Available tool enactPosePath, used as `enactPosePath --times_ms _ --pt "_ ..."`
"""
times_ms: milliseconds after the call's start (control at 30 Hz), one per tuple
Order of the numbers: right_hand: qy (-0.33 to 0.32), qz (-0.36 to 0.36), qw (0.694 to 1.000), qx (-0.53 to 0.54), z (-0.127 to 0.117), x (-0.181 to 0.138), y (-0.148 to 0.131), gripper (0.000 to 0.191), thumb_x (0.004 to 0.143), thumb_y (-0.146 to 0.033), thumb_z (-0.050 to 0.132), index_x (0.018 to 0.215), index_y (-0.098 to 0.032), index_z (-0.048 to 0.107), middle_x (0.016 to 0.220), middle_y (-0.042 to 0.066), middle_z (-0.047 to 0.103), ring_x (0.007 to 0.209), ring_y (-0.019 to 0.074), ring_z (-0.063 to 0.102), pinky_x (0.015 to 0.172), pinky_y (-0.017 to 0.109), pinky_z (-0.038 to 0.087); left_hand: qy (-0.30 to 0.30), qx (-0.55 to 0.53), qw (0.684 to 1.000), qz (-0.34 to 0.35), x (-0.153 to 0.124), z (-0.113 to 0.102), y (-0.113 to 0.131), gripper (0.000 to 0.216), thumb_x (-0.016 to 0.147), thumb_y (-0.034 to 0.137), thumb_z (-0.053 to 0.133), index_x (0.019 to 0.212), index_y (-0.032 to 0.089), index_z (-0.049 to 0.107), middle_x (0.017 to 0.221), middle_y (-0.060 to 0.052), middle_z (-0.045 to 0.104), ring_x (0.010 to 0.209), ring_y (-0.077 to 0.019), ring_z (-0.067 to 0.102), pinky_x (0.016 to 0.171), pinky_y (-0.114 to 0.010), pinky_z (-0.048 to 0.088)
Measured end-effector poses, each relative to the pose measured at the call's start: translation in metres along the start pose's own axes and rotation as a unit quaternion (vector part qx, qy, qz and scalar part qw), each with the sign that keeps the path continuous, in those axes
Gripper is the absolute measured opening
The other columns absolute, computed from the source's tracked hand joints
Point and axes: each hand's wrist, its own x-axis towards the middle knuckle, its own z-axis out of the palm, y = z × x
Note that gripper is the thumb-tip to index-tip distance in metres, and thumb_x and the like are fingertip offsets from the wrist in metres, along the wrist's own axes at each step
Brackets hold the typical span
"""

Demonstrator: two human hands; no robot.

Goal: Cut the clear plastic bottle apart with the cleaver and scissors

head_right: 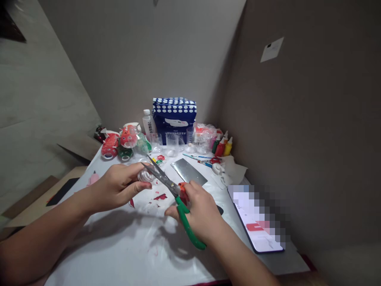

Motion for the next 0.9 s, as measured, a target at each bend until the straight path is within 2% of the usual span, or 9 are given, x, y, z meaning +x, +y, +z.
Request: enactPosePath --times_ms 100,233,467,700,833,900 --pt "0.024 -0.013 0.999 0.02 0.003 -0.001 0.001 0.03 0.075 -0.039 0.069 0.07 -0.022 0.044 0.073 -0.002 0.047 0.066 0.0158 0.047 0.06 0.027 0.035 0.008 -0.008 1.0 0.016 0.0 -0.002 0.001 0.017 0.09 0.027 0.055 0.078 0.018 0.047 0.05 0.011 0.034 0.041 -0.005 0.031 0.043 -0.017 0.027" --pt "0.052 -0.04 0.998 0.016 0.002 -0.003 -0.001 0.034 0.076 -0.047 0.068 0.069 -0.022 0.046 0.071 -0.001 0.048 0.065 0.016 0.047 0.06 0.028 0.035 0.0 -0.015 0.999 0.031 0.001 -0.005 0.002 0.016 0.089 0.026 0.056 0.078 0.018 0.049 0.049 0.011 0.034 0.041 -0.005 0.03 0.042 -0.017 0.027" --pt "0.093 -0.085 0.992 -0.025 0.004 -0.004 0.003 0.032 0.081 -0.045 0.063 0.069 -0.023 0.044 0.07 0.001 0.049 0.063 0.0159 0.046 0.059 0.028 0.036 -0.021 -0.033 0.998 0.052 0.001 -0.012 0.0 0.01 0.088 0.023 0.056 0.081 0.018 0.052 0.049 0.009 0.041 0.042 -0.0055 0.038 0.042 -0.017 0.03" --pt "0.127 -0.118 0.985 -0.021 0.005 -0.006 0.001 0.032 0.081 -0.042 0.064 0.069 -0.023 0.041 0.068 0.0 0.049 0.06 0.0158 0.046 0.057 0.027 0.034 -0.058 -0.073 0.994 0.058 -0.001 -0.02 -0.006 0.006 0.087 0.021 0.057 0.082 0.019 0.056 0.053 0.006 0.05 0.046 -0.0069 0.045 0.046 -0.018 0.035" --pt "0.13 -0.122 0.984 -0.013 0.007 -0.006 0.0 0.033 0.08 -0.042 0.065 0.068 -0.023 0.041 0.065 -0.001 0.047 0.059 0.0149 0.044 0.056 0.026 0.032 -0.084 -0.096 0.99 0.053 0.0 -0.022 -0.008 0.008 0.089 0.023 0.055 0.083 0.018 0.057 0.053 0.006 0.05 0.044 -0.0063 0.045 0.044 -0.017 0.034" --pt "0.12 -0.105 0.987 0.001 0.009 -0.005 0.0 0.034 0.08 -0.043 0.064 0.067 -0.023 0.04 0.063 -0.003 0.045 0.058 0.0139 0.043 0.055 0.026 0.032 -0.059 -0.052 0.996 0.051 0.001 -0.019 -0.007 0.011 0.09 0.028 0.053 0.087 0.017 0.056 0.051 0.007 0.046 0.042 -0.0062 0.042 0.043 -0.017 0.033"
